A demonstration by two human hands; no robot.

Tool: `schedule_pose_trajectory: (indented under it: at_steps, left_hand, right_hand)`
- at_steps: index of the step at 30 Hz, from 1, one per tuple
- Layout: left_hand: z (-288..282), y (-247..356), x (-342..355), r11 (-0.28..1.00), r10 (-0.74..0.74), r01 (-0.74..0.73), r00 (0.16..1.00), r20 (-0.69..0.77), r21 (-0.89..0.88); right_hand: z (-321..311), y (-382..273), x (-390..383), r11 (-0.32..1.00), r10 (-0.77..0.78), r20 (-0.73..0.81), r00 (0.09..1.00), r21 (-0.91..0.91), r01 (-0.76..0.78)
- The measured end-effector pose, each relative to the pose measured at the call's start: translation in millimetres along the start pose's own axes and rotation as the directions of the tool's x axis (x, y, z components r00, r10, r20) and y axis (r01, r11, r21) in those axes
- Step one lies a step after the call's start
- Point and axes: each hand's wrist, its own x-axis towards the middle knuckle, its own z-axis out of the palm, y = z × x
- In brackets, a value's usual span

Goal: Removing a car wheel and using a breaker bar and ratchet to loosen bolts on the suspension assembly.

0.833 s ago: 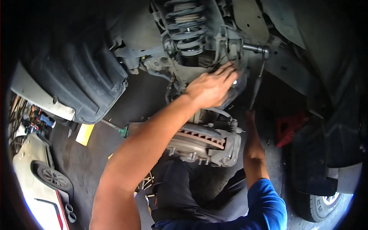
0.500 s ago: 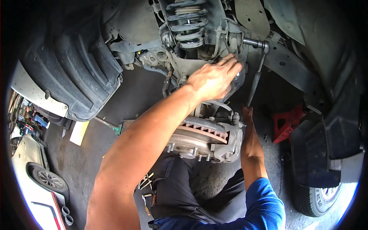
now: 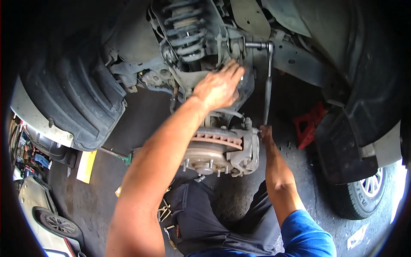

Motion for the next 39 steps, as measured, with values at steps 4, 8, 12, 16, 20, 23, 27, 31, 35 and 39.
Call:
schedule_pose_trajectory:
  at_steps: [4,8,12,16,20,23,27,31,35,39]
  left_hand:
    - [-9.2,7.3,12.1,0.997,0.014,-0.018,0.999,-0.039,-0.081]
    - [-8.4,-2.5,-6.9,0.996,-0.033,0.036,0.999,0.03,-0.084]
    - [-6.1,-2.4,-4.8,0.997,-0.016,0.015,1.0,-0.02,-0.074]
    - [-5.4,-3.0,-2.6,0.996,-0.02,0.017,0.999,-0.026,-0.083]
    - [-4.7,-5.0,-3.5,0.997,-0.008,0.009,1.0,0.01,-0.078]
    - [-6.6,-2.0,0.3,0.996,0.011,-0.013,1.0,-0.027,-0.083]
    - [3.9,-10.2,-11.7,0.999,0.031,-0.033,0.999,-0.044,-0.043]
    - [2.6,-8.2,-7.2,0.997,0.051,-0.056,0.995,-0.091,-0.051]
    - [2.8,-4.4,-4.2,0.997,0.046,-0.055,0.991,-0.127,-0.061]
    - [4.5,0.6,-1.4,0.999,0.027,-0.03,0.995,-0.101,-0.022]
  right_hand:
    - [-25.9,4.2,10.0,0.996,0.073,-0.024,0.997,0.047,-0.072]
    - [11.8,-36.6,-7.0,0.883,0.421,0.057,0.905,0.205,-0.423]
    - [3.8,-46.1,-9.6,0.901,0.239,0.053,0.969,0.359,-0.242]
    - [0.1,-47.0,-3.4,0.875,0.442,0.051,0.896,0.197,-0.443]
    - [1.2,-37.1,-6.7,0.872,0.403,0.087,0.911,0.264,-0.412]
    - [-12.6,-30.6,-7.2,0.871,0.201,0.137,0.97,0.428,-0.241]
    - [14.1,-25.4,-27.0,0.923,0.237,0.106,0.966,0.284,-0.258]
    - [8.5,-32.4,-34.6,0.988,-0.056,0.044,0.997,0.148,0.048]
    - [4.5,-40.2,-32.5,0.94,-0.34,0.037,0.94,0.002,0.341]
    - [-37.3,-26.2,-35.2,0.572,-0.602,0.228,0.765,-0.545,0.613]
